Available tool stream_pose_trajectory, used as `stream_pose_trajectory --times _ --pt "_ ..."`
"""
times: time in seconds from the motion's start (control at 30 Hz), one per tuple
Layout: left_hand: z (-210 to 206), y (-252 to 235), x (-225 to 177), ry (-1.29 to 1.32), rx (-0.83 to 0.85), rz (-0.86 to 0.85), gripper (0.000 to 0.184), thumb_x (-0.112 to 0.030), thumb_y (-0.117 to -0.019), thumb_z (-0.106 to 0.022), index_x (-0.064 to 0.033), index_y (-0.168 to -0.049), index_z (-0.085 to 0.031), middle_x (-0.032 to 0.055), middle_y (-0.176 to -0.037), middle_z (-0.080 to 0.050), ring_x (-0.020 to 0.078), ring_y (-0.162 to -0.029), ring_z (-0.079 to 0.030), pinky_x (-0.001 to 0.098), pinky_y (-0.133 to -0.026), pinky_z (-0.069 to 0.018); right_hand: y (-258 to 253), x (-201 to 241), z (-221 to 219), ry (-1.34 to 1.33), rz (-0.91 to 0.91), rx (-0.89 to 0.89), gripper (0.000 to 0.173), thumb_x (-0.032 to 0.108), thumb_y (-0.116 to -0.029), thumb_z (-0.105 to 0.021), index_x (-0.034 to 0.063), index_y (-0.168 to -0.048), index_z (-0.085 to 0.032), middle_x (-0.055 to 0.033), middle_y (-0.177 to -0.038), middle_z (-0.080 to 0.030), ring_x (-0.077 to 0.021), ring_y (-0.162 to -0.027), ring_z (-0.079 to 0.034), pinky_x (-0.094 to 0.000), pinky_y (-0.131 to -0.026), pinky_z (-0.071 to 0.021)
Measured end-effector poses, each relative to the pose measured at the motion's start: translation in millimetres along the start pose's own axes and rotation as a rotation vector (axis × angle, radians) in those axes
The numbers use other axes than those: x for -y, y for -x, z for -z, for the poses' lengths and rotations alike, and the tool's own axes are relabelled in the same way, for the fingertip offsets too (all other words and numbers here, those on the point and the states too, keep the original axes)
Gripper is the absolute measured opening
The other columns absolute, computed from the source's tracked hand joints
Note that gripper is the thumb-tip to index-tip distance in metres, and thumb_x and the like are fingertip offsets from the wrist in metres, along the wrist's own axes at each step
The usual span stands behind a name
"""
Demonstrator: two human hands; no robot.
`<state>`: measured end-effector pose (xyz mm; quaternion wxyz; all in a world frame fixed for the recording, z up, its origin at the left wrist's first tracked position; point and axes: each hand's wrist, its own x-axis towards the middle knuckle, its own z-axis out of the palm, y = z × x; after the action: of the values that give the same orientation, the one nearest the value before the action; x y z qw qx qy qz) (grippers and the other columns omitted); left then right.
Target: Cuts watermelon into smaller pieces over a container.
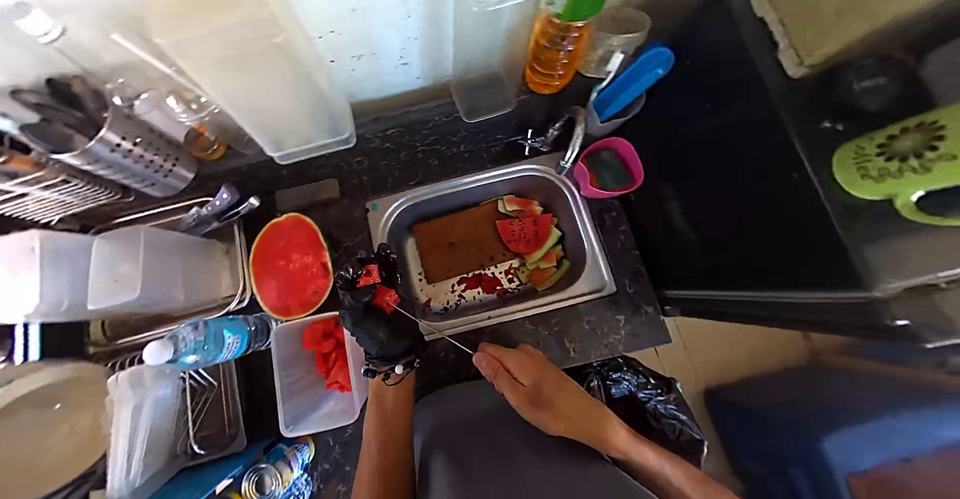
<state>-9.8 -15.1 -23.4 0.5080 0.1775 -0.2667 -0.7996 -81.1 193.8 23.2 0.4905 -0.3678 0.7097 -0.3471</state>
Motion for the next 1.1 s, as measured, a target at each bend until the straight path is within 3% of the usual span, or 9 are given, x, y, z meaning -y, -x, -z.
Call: stream_pose_trajectory --times 0.1,0.23,0.37,0.47,0.63,0.7,0.8,0.97,1.1 --pt "-8.6 -5.3 4.7 0.000 -0.036 0.046 0.024 -0.008 -0.0924 -0.039 -0.0123 -0.099 -0.062 0.0064 -0.096 -0.071 0.0160 -0.092 -0.070 0.0353 -0.078 -0.0604 4.7 -0.3 0.1 0.044 -0.005 -0.076 0.052 0.048 -0.1111 -0.030 0.0113 -0.090 -0.060 -0.0004 -0.060 -0.045 -0.0161 -0.055 -0.050 -0.0373 -0.053 -0.0399" --pt "-5.0 -6.6 11.2 0.016 0.003 0.066 0.018 -0.008 -0.0896 -0.046 -0.0117 -0.093 -0.063 0.0058 -0.089 -0.071 0.0145 -0.085 -0.071 0.0328 -0.069 -0.0606 2.9 -0.6 -0.7 0.098 -0.045 -0.088 0.053 0.050 -0.1108 -0.028 0.0115 -0.091 -0.060 -0.0015 -0.061 -0.045 -0.0190 -0.057 -0.052 -0.0402 -0.055 -0.0405" --pt "12.9 -2.4 12.5 0.017 0.081 0.060 0.017 -0.008 -0.0993 -0.041 -0.0098 -0.101 -0.059 0.0054 -0.095 -0.069 0.0142 -0.092 -0.070 0.0323 -0.076 -0.0598 2.4 0.7 -4.2 0.209 -0.088 -0.106 0.056 0.053 -0.1101 -0.026 0.0120 -0.092 -0.060 -0.0025 -0.061 -0.047 -0.0218 -0.058 -0.055 -0.0425 -0.055 -0.0430" --pt "12.9 -1.4 11.9 -0.064 0.058 0.062 0.015 -0.008 -0.0923 -0.047 -0.0110 -0.101 -0.059 0.0046 -0.095 -0.069 0.0141 -0.090 -0.070 0.0335 -0.072 -0.0599 1.5 5.3 -6.6 0.321 -0.124 -0.133 0.059 0.055 -0.1098 -0.024 0.0117 -0.094 -0.061 -0.0039 -0.061 -0.051 -0.0245 -0.061 -0.059 -0.0438 -0.055 -0.0454" --pt "5.1 0.8 14.1 -0.063 -0.046 0.122 0.020 -0.006 -0.0949 -0.040 -0.0096 -0.105 -0.057 0.0066 -0.098 -0.068 0.0172 -0.093 -0.069 0.0359 -0.079 -0.0593 -7.7 2.1 -17.3 0.428 -0.085 -0.288 0.058 0.053 -0.1095 -0.030 0.0086 -0.095 -0.064 -0.0069 -0.067 -0.059 -0.0258 -0.063 -0.064 -0.0436 -0.054 -0.0490" --pt "2.6 -4.0 15.1 0.033 -0.233 0.232 0.027 -0.010 -0.1027 -0.031 -0.0113 -0.107 -0.058 0.0076 -0.102 -0.070 0.0194 -0.098 -0.071 0.0376 -0.083 -0.0608 -12.4 -5.3 -24.6 0.426 -0.038 -0.351 0.056 0.050 -0.1096 -0.034 0.0067 -0.095 -0.066 -0.0082 -0.070 -0.061 -0.0256 -0.063 -0.065 -0.0428 -0.054 -0.0507" --pt "-3.0 -6.7 13.8 0.111 -0.324 0.339 0.032 -0.019 -0.1067 -0.026 -0.0119 -0.113 -0.056 0.0063 -0.107 -0.067 0.0174 -0.100 -0.069 0.0339 -0.087 -0.0590 -18.2 -14.4 -35.3 0.395 0.014 -0.420 0.053 0.046 -0.1101 -0.036 0.0052 -0.094 -0.066 -0.0080 -0.068 -0.060 -0.0248 -0.061 -0.064 -0.0416 -0.052 -0.0505" --pt "-5.8 -8.5 18.3 0.263 -0.362 0.347 0.031 -0.024 -0.1095 -0.028 -0.0099 -0.107 -0.055 0.0077 -0.106 -0.067 0.0183 -0.100 -0.069 0.0338 -0.090 -0.0584 -24.7 -30.9 -33.1 0.223 0.037 -0.508 0.048 0.040 -0.1110 -0.037 0.0040 -0.095 -0.065 -0.0049 -0.062 -0.053 -0.0199 -0.055 -0.056 -0.0377 -0.051 -0.0465" --pt "-8.6 -8.4 15.4 0.211 -0.324 0.341 0.030 -0.021 -0.1075 -0.029 -0.0107 -0.108 -0.057 0.0084 -0.106 -0.068 0.0189 -0.100 -0.069 0.0348 -0.089 -0.0583 -13.2 -38.9 -16.6 0.221 -0.016 -0.350 0.055 0.050 -0.1101 -0.030 0.0095 -0.092 -0.063 -0.0025 -0.059 -0.049 -0.0206 -0.054 -0.054 -0.0416 -0.051 -0.0433"
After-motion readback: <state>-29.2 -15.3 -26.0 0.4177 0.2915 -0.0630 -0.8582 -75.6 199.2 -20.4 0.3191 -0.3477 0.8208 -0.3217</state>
